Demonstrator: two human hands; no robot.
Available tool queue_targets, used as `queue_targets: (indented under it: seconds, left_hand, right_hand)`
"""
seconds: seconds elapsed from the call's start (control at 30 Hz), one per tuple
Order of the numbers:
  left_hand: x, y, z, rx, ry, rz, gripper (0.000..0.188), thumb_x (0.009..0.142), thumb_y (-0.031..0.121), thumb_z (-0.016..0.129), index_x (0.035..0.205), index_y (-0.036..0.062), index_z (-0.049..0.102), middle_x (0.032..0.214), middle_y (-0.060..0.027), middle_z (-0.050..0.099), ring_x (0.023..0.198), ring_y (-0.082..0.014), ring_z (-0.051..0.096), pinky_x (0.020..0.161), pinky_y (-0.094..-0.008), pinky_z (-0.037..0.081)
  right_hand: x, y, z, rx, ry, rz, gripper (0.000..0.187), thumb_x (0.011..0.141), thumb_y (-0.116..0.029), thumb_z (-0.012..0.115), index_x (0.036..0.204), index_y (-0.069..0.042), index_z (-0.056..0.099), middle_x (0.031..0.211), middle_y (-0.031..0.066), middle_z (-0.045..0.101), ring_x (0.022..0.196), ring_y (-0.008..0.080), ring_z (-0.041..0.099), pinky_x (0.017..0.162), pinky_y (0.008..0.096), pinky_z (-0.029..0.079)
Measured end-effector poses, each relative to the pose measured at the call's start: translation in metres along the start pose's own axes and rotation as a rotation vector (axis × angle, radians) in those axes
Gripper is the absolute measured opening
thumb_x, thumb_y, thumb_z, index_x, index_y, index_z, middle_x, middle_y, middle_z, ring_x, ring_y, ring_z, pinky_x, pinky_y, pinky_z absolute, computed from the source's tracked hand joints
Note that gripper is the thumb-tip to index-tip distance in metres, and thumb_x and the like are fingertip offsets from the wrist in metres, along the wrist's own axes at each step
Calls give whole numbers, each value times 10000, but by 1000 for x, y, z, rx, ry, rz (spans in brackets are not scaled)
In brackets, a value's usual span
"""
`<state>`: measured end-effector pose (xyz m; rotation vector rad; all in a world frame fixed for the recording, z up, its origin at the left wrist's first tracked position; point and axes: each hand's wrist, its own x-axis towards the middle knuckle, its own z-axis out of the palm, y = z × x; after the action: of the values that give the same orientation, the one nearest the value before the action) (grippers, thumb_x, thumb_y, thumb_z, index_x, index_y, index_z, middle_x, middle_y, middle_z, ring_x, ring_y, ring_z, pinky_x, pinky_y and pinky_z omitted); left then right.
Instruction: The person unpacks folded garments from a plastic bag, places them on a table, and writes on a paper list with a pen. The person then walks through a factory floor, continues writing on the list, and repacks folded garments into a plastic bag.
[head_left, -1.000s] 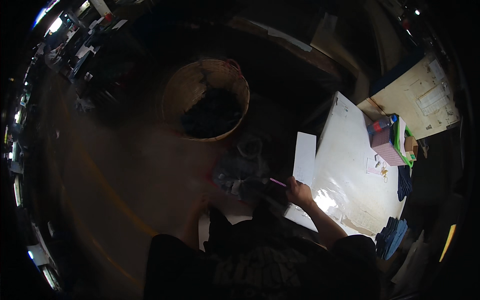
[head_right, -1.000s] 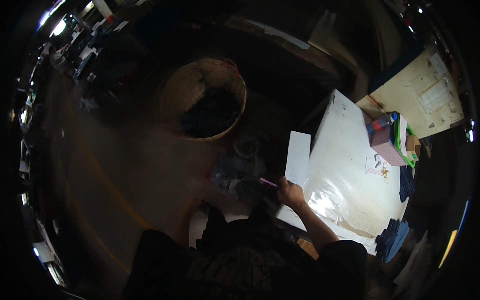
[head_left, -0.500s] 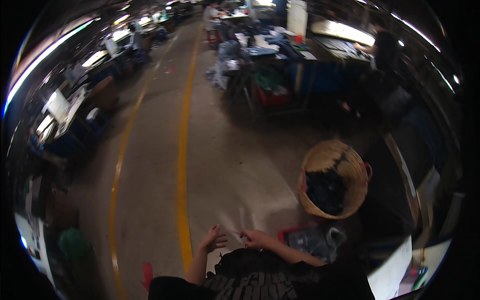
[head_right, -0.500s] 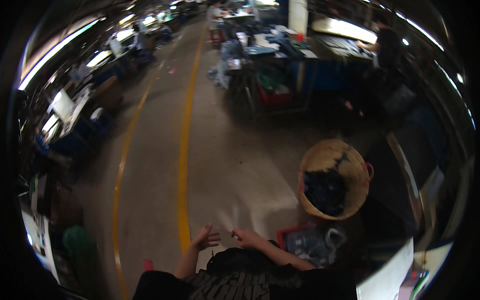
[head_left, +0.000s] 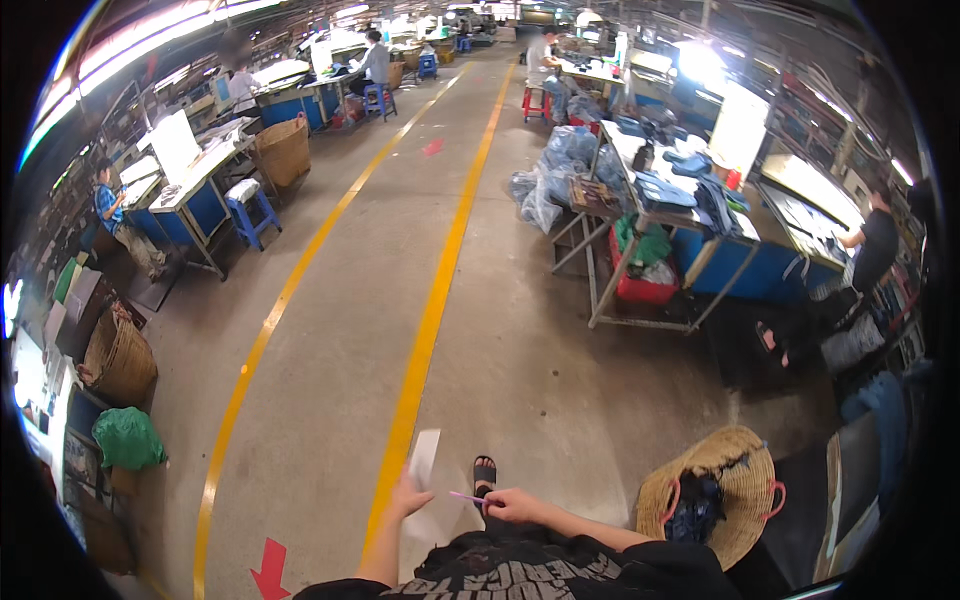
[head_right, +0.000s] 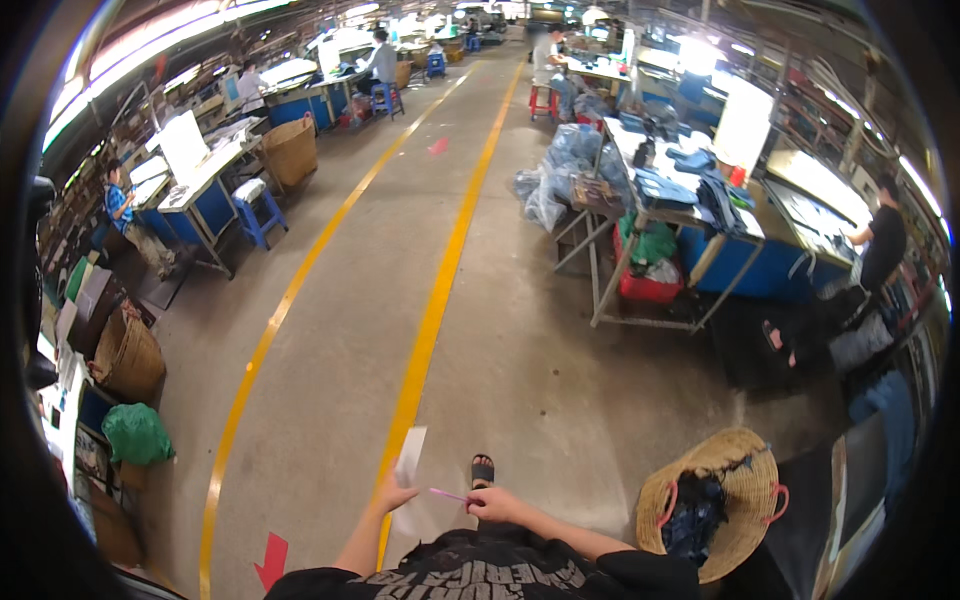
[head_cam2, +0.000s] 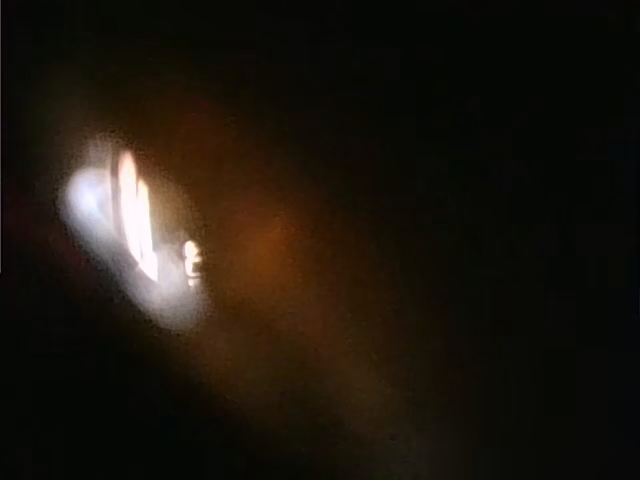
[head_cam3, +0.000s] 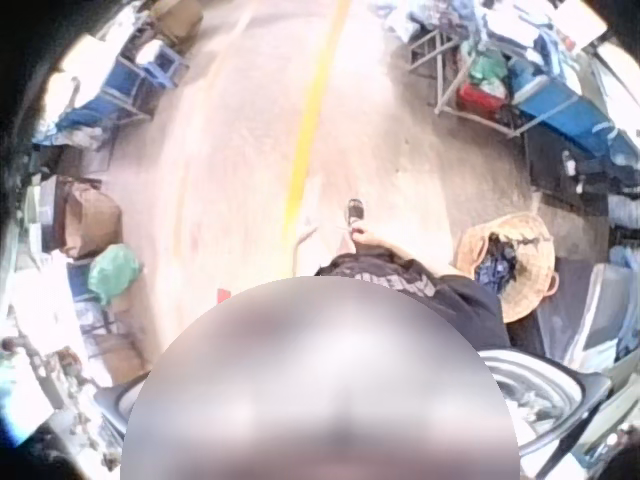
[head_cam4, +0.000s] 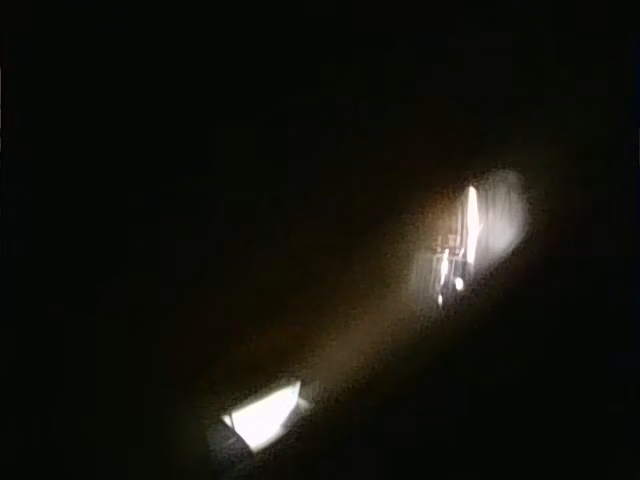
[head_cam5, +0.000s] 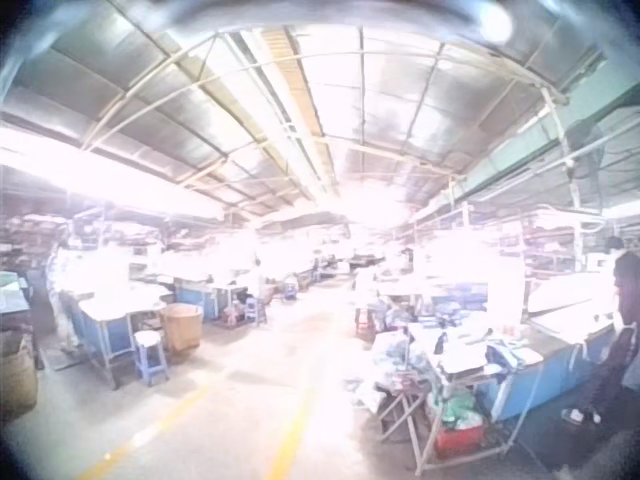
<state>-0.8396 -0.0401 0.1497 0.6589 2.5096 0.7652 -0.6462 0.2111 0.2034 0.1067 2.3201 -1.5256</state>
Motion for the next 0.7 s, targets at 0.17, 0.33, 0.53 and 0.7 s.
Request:
queue_targets:
  seconds: [0.17,0.33,0.53,0.7]
  left_hand:
    - [54,-111,-66,-207,-98,-820,630,816,141,646,1406,-32,512,1258,-251,664,1071,-391,690,896,-459,581]
    - [33,-145,-70,-973,298,-1071,433,899,89,560,1309,-49,583,1051,-185,690,826,-332,685,645,-452,574]
    - [113,-134,-89,-947,439,-1215,395,890,167,603,1215,-50,658,1001,-193,712,866,-343,689,706,-470,562]
    - [275,-184,-165,-809,193,-1222,402,882,203,608,1181,-55,681,1005,-214,728,894,-349,700,738,-498,553]
  right_hand:
    - [146,9,-129,-279,-42,225,340,894,-402,639,1064,-143,778,921,156,749,902,332,723,809,437,563]
    - [303,-29,-218,-304,-241,283,383,877,-451,652,1063,-153,805,922,172,758,901,344,730,782,439,570]
    - [499,-41,-284,-348,-321,313,358,876,-416,645,1082,-175,811,877,131,758,769,264,715,703,395,569]
    - [633,-26,-354,-544,-376,447,347,870,-384,653,1089,-169,816,852,103,759,696,218,709,646,370,580]
